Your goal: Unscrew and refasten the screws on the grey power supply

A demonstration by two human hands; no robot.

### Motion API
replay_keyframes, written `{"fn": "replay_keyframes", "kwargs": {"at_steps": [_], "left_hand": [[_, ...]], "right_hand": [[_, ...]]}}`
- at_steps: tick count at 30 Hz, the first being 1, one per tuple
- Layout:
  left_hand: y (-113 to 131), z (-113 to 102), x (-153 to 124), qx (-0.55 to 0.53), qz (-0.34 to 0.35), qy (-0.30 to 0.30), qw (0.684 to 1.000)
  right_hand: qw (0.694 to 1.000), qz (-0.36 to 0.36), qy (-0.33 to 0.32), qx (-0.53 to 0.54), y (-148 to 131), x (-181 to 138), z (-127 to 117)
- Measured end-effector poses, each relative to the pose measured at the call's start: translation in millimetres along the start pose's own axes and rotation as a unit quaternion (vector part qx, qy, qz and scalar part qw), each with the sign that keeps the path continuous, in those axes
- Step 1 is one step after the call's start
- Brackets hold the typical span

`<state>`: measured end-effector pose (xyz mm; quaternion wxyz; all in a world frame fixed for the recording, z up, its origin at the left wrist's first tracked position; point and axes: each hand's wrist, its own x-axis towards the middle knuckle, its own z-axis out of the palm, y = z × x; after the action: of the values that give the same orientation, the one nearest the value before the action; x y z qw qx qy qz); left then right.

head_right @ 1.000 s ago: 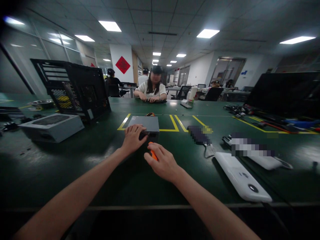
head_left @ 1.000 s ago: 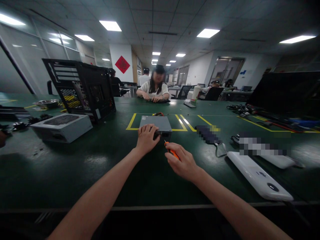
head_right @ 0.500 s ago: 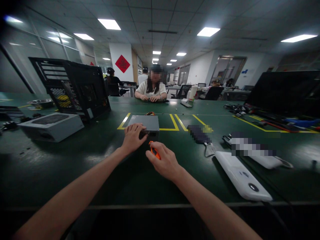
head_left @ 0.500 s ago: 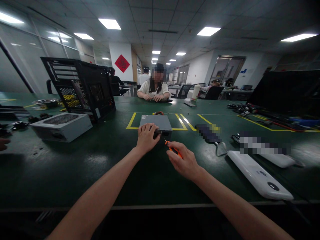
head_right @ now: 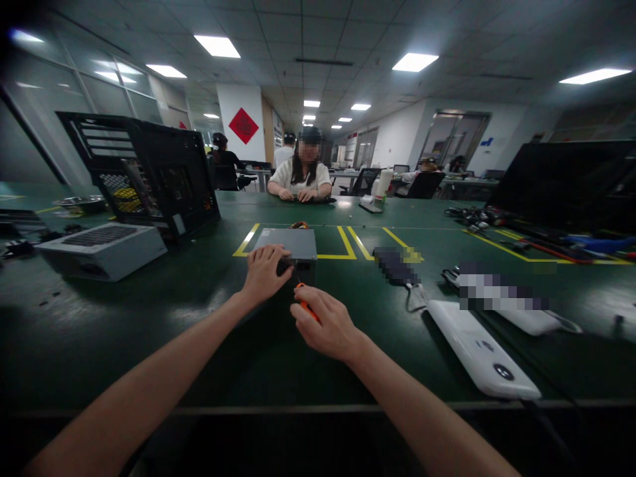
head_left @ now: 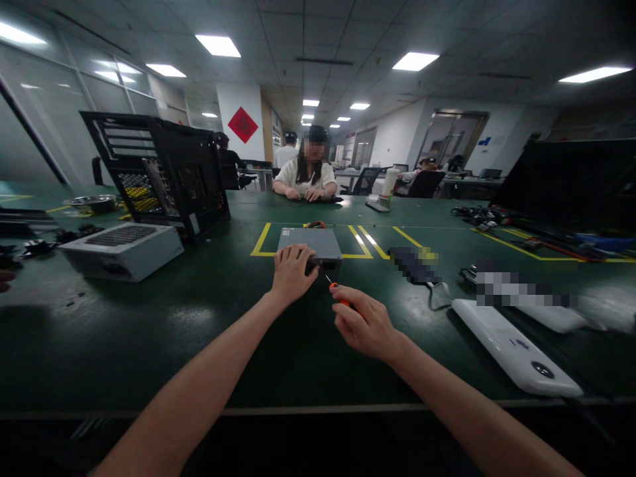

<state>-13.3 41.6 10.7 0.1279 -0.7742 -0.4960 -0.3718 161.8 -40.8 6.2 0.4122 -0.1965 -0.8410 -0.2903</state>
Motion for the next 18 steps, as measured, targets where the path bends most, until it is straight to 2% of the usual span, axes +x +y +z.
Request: {"fn": "replay_keyframes", "kwargs": {"at_steps": [5, 10, 14, 18], "left_hand": [[-4, -4, -3, -0.006, 0.026, -0.002, 1.0], [-13, -25, -11, -0.01, 0.07, 0.004, 0.997], [-12, -42, -23, -0.008, 0.106, -0.048, 0.993], [-2, -38, -35, 0.023, 0.116, -0.117, 0.986]], "right_hand": [[1.0, 0.01, 0.014, 0.011, 2, -3, -3], [0.998, 0.028, 0.05, 0.039, 5, -6, -8], [0.997, 0.025, 0.061, 0.049, 5, -6, -10], [0.997, 0.023, 0.06, 0.048, 4, -6, -9]]}}
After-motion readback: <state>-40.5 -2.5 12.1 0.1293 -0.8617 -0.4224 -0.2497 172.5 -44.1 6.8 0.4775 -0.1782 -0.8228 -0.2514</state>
